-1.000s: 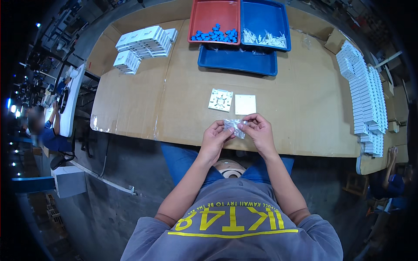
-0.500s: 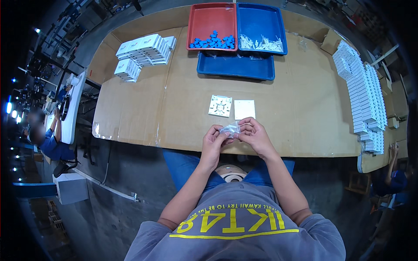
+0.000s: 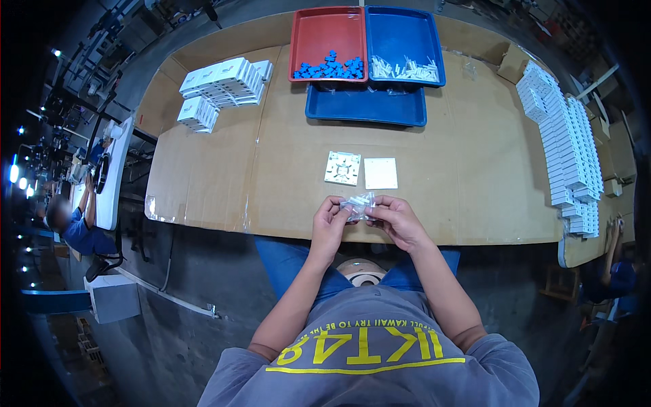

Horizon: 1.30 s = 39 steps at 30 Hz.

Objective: The person packages small white boxes by hand, inserting small blue and white plastic parts and instruction inserts into each box.

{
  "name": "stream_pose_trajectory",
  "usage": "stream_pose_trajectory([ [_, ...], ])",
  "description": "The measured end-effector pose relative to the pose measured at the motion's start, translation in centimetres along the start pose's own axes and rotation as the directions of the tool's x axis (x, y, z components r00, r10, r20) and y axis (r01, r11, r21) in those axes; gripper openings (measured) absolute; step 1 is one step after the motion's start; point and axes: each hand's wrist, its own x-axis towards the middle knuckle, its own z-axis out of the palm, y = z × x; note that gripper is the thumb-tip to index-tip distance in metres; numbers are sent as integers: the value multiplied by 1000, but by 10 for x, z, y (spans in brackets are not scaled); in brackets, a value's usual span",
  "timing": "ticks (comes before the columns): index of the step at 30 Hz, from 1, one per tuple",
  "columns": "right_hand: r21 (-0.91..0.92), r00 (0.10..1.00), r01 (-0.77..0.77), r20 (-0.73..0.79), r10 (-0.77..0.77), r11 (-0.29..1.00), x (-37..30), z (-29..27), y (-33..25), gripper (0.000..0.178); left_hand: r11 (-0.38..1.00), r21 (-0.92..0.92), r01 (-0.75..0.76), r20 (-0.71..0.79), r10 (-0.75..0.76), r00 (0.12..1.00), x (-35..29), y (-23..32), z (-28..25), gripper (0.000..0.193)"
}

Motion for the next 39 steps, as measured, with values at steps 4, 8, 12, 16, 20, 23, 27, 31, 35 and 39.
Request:
stream_pose_trajectory([
  [4,-45,999,-10,30,11,999,4,-10,5,11,996,88,-27,28,24,999,3,-6,-7,10],
  [8,8,1000,27,-3,-27,1000,4,-7,8,8,1000,24,1,44,-2,999,3,-3,-6,13],
  [12,-8,999,44,-16,-44,999,3,-5,5,7,999,9,36,33,-37,999,1,11,-6,15],
  [16,39,1000,20,-12,-20,999,-1,-2,0,7,983,174,63,62,-74,995,4,8,-20,19],
  [20,7,1000,18,7,-18,1000,-1,-3,-2,8,976,209,52,71,-68,995,7,8,-11,18],
  [23,-84,999,-15,31,18,996,-6,0,-8,9,957,263,123,107,-155,982,6,8,-11,18],
  [27,-291,999,12,43,1,957,-8,-9,-10,11,956,252,148,122,-183,976,4,14,-11,18],
  [31,-333,997,22,76,3,943,-9,-18,-11,12,881,461,108,145,-195,970,6,25,-11,20],
  [35,-308,991,-22,117,61,951,-15,-15,-19,22,886,463,5,263,-143,954,6,25,-14,23],
  [39,-215,983,-37,165,74,976,-12,-24,-13,35,934,356,-15,277,-90,956,2,21,-13,24],
])
